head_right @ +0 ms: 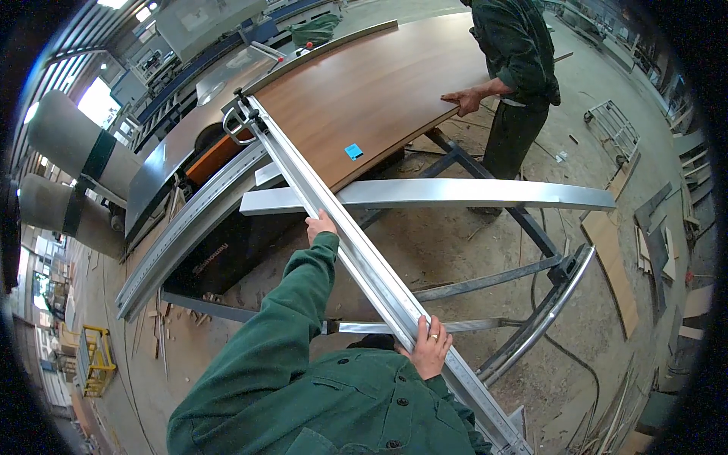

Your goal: Cutting a large wood-textured panel using a sliding table saw with the help of an assistant.

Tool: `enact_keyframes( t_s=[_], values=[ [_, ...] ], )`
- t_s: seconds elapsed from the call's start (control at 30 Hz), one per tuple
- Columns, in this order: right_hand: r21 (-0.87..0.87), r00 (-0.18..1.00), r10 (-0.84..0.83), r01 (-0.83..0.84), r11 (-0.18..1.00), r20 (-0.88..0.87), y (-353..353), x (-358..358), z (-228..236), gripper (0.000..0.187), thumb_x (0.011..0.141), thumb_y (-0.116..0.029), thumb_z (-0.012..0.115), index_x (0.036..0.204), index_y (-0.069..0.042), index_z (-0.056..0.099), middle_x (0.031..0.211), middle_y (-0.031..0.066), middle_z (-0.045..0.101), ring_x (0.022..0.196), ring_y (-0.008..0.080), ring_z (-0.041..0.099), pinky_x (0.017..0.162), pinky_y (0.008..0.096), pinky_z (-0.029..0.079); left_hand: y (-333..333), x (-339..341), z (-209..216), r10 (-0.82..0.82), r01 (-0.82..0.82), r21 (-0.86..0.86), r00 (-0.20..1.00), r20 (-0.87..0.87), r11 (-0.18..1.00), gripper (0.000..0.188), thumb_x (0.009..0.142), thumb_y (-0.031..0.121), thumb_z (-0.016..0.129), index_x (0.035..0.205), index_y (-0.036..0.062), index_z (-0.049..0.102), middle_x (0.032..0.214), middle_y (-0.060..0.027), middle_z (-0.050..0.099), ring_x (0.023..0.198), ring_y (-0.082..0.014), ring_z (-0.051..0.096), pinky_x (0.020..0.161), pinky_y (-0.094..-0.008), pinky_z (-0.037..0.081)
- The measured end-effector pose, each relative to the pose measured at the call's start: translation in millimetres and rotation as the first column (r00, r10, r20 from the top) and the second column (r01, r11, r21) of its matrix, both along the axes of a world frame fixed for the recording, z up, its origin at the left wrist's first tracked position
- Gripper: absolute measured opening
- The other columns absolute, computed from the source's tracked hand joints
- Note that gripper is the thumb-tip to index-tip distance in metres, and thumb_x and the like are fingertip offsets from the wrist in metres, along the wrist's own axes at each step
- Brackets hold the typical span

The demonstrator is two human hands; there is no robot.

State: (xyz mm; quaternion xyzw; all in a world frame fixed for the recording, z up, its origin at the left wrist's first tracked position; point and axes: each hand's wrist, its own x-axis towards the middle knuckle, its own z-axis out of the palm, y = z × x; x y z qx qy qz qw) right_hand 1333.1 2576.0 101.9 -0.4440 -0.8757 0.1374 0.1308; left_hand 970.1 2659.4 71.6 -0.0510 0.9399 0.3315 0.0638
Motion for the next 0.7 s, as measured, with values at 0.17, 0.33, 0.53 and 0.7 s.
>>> enact_keyframes(
  t_s=[0.17, 0.33, 0.53, 0.7],
  values=[
    [-0.006, 1.0, -0.002, 0.002, 1.0, -0.015, -0.3, 1.3, -2.4, 0.085, 0.057, -0.041, 0.075, 0.125, -0.007, 0.039, 0.125, 0.0138, 0.037, 0.111, 0.0338, 0.037, 0.091, 0.053, 0.028, -0.7, 0.2, -1.2, -0.001, 0.001, -0.002, 1.0, -0.003, 1.0, 0.047, 0.085, 0.047, 0.044, 0.098, 0.0022, 0.047, 0.092, -0.0209, 0.061, 0.088, -0.0385, 0.059, 0.075, -0.0481, 0.046],
    [-0.025, 1.0, -0.005, 0.005, 1.0, -0.015, -0.8, 0.6, -0.5, 0.085, 0.057, -0.041, 0.075, 0.125, -0.007, 0.039, 0.125, 0.0139, 0.036, 0.112, 0.034, 0.037, 0.092, 0.0538, 0.027, -2.1, -0.4, -1.8, 0.005, -0.005, -0.004, 1.0, 0.001, 1.0, 0.047, 0.086, 0.047, 0.043, 0.099, 0.0023, 0.047, 0.093, -0.021, 0.061, 0.089, -0.0383, 0.059, 0.075, -0.0477, 0.046],
    [-0.049, 1.0, 0.008, -0.008, 0.999, -0.007, 0.1, 0.4, 1.7, 0.086, 0.056, -0.04, 0.076, 0.125, -0.006, 0.038, 0.126, 0.0139, 0.036, 0.113, 0.0332, 0.036, 0.091, 0.0526, 0.027, -3.7, -1.5, -3.0, 0.004, -0.005, 0.019, 1.0, 0.007, 1.0, 0.047, 0.086, 0.046, 0.043, 0.099, 0.0015, 0.047, 0.093, -0.0215, 0.061, 0.089, -0.0379, 0.059, 0.076, -0.0472, 0.046],
    [-0.035, 1.0, 0.003, -0.004, 0.999, -0.015, -0.6, 0.8, 1.7, 0.086, 0.056, -0.04, 0.076, 0.125, -0.006, 0.038, 0.125, 0.014, 0.036, 0.112, 0.0327, 0.036, 0.091, 0.0522, 0.027, -2.1, 1.7, 3.4, -0.007, 0.007, 0.018, 1.0, 0.005, 1.0, 0.047, 0.086, 0.045, 0.044, 0.099, 0.0008, 0.048, 0.093, -0.0217, 0.061, 0.089, -0.038, 0.059, 0.076, -0.0472, 0.046]
  ],
)
